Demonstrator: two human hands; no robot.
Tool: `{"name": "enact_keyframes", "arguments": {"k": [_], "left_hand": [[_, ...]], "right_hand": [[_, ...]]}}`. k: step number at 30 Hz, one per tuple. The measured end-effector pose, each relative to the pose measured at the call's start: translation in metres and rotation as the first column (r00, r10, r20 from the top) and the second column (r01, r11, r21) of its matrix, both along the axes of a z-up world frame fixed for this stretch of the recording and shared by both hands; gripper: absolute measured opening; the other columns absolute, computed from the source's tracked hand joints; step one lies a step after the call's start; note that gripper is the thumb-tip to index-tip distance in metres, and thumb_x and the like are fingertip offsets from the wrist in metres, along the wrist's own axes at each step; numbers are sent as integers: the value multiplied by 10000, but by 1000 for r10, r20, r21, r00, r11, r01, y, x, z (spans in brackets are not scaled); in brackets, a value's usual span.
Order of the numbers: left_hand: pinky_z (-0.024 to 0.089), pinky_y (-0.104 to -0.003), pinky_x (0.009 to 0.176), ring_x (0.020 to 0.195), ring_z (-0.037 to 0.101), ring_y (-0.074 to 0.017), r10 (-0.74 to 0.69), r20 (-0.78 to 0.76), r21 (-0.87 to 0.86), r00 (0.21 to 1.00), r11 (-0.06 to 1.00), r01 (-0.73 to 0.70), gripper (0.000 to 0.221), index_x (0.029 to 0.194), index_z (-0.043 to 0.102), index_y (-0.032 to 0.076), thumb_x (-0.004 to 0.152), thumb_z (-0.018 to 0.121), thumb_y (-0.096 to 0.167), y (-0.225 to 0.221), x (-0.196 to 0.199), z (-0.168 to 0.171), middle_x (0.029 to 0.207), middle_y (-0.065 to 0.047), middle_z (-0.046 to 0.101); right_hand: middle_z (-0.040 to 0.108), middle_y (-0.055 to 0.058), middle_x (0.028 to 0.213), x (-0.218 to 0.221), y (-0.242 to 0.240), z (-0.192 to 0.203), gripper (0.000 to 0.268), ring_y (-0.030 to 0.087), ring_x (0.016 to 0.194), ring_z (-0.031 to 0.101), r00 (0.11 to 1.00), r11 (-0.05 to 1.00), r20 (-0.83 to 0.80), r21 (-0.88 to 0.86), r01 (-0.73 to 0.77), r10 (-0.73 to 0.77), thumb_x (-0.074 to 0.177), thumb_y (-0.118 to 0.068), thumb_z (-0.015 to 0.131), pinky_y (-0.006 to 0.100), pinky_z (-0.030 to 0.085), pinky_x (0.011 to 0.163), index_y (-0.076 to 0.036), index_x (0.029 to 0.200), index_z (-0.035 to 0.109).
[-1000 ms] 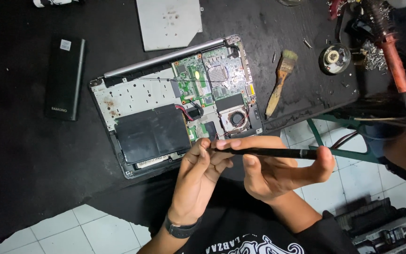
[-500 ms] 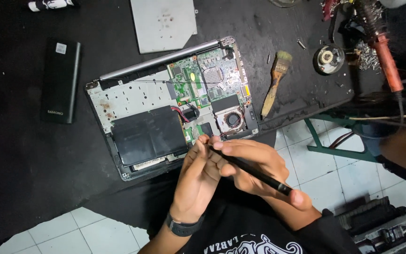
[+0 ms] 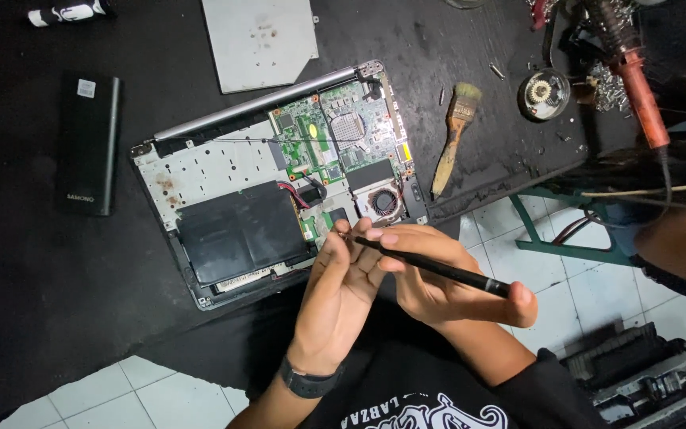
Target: Reattaching internal components such as the cooling fan and connecting ribbon cables inside a laptop.
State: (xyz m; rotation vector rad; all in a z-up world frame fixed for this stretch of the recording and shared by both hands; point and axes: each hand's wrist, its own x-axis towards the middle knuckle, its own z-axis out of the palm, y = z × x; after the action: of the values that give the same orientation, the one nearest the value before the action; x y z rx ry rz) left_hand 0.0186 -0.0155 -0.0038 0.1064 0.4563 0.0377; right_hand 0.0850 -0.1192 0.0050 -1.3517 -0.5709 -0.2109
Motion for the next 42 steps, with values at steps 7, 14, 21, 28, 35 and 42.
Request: {"name": "enact_keyframes", "arguments": {"k": [7,14,21,28,35,42], "left_hand": [[505,-514,1069,1202,637,-424,-170,29,384,985,912,146,295,1305,547,-21,1059,533,141,69,-14,49,1353,-278,606],[274,-557,1257,1495,372,-361,-126,-280,750,952,-647,135,374,1356,621,83,995,638,176,138,-22,33,1548,-133,461],[151,-638,1288,1585,254,-407,-57,-329,637,943,-751,177,403,1421,632,158,1030,608,257,139,-25,3,1656,-117,390],[220,-613,1287,1568,314,-407,-15,-285,582,958,-797,160,389,1411,657,177,1034,628,274,138,-29,-6,1632,-121,438],[221,-623,1290,1570,309,-402,-19,-279,587,960,-795,155,386,1408,660,178,1036,630,277,138,-30,-8,1633,-114,437],[111,-604,1281,1594,193,-365,-123,-393,690,911,-695,204,442,1443,597,173,1017,579,287,145,-23,13,1677,-88,336]], "right_hand": [[636,358,857,61,-28,26,963,462,574,695,896,967,404,-90,239,-184,895,216,583,641,699,599,-379,1552,206],[657,339,1038,81,-55,-2,753,424,829,741,943,879,328,-465,104,62,1044,154,553,440,615,751,-199,1530,98],[647,347,1062,87,-56,-15,791,403,864,721,935,849,325,-525,52,144,1017,184,586,441,619,835,-174,1536,107],[619,325,1042,87,-56,-29,783,393,914,714,934,868,303,-496,-14,188,1014,216,554,459,650,859,-177,1559,152],[591,222,1008,94,-54,-35,961,310,855,682,849,848,521,-486,212,87,881,113,872,386,632,773,-193,1503,206],[644,280,1064,89,-52,-12,681,391,978,721,863,836,439,-547,37,249,1045,175,547,516,624,980,-171,1523,207]]}}
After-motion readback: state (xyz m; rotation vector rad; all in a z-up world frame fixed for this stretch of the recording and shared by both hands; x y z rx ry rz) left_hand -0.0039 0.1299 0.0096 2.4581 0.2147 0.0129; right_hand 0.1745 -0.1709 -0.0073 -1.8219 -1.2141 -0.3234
